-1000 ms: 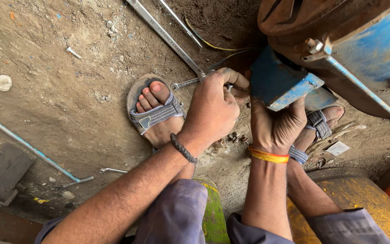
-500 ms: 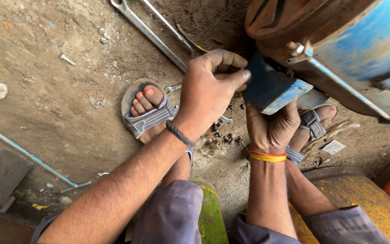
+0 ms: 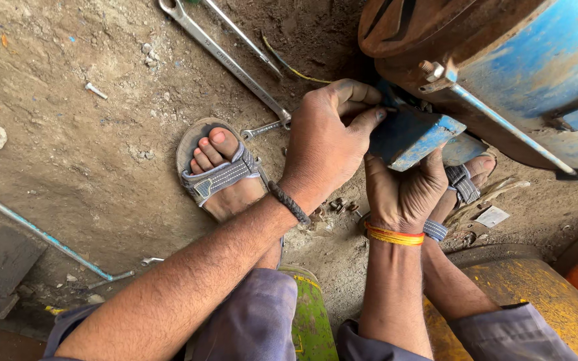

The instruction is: The person sits on the floor beside a blue electric motor and works on its terminal box, handling a cylindrical capacitor and connecting wires by hand. They position the metal terminal box against the motor body and use a spanner to tighten fasteners, picking up small bolts from the floor as they work.

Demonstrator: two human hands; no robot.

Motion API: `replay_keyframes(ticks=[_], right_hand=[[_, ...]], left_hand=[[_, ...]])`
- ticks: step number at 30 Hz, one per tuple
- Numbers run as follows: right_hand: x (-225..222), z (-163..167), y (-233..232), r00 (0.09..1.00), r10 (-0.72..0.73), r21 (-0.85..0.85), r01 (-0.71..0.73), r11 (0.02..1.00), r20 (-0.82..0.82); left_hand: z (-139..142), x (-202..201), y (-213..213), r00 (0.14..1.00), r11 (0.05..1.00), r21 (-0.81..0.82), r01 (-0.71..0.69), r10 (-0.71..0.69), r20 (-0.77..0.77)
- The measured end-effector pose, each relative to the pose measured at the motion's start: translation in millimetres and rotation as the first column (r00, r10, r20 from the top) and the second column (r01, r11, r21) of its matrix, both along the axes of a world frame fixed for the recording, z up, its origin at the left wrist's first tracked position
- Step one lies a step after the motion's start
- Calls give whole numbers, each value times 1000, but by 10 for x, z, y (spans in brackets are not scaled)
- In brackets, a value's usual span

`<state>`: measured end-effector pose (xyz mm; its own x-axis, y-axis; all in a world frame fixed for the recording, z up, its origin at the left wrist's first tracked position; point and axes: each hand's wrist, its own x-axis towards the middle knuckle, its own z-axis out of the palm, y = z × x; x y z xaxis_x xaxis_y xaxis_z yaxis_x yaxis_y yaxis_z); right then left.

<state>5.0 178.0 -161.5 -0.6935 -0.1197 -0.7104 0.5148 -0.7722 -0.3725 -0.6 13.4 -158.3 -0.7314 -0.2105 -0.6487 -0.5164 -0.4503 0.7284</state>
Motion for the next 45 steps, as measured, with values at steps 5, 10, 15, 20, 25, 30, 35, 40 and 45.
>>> replay_keyframes(ticks=[5,10,15,20,25,30,35,40,45], right_hand=[[-41,-14,-32,1000,-11,4,11,1000,1],[7,35,-59,998,-36,20,37,999,-45],[7,48,-79,999,-12,25,13,1000,-35],[16,54,-57,999,-39,2,39,999,3],[33,47,-49,1000,-4,-26,3,1000,-7],[63,44,-52,998,-65,-29,66,997,13],[71,81,-63,999,-47,-32,47,998,14],[78,125,-115,999,-37,-3,37,999,29],[103,144,-115,999,-28,8,28,1000,27]], left_hand=[[29,-19,-15,997,969,-235,75,-78,-1],[78,-27,25,993,985,-168,44,-25,114],[119,-72,51,965,1000,-7,-25,26,259],[152,-91,57,963,998,43,-52,39,266],[90,-73,40,977,1000,-3,-18,18,212],[37,-67,33,992,976,-195,100,-82,98],[55,-53,53,981,990,-107,89,-69,179],[78,11,144,968,983,110,-149,122,220],[62,56,166,962,947,220,-233,191,197]])
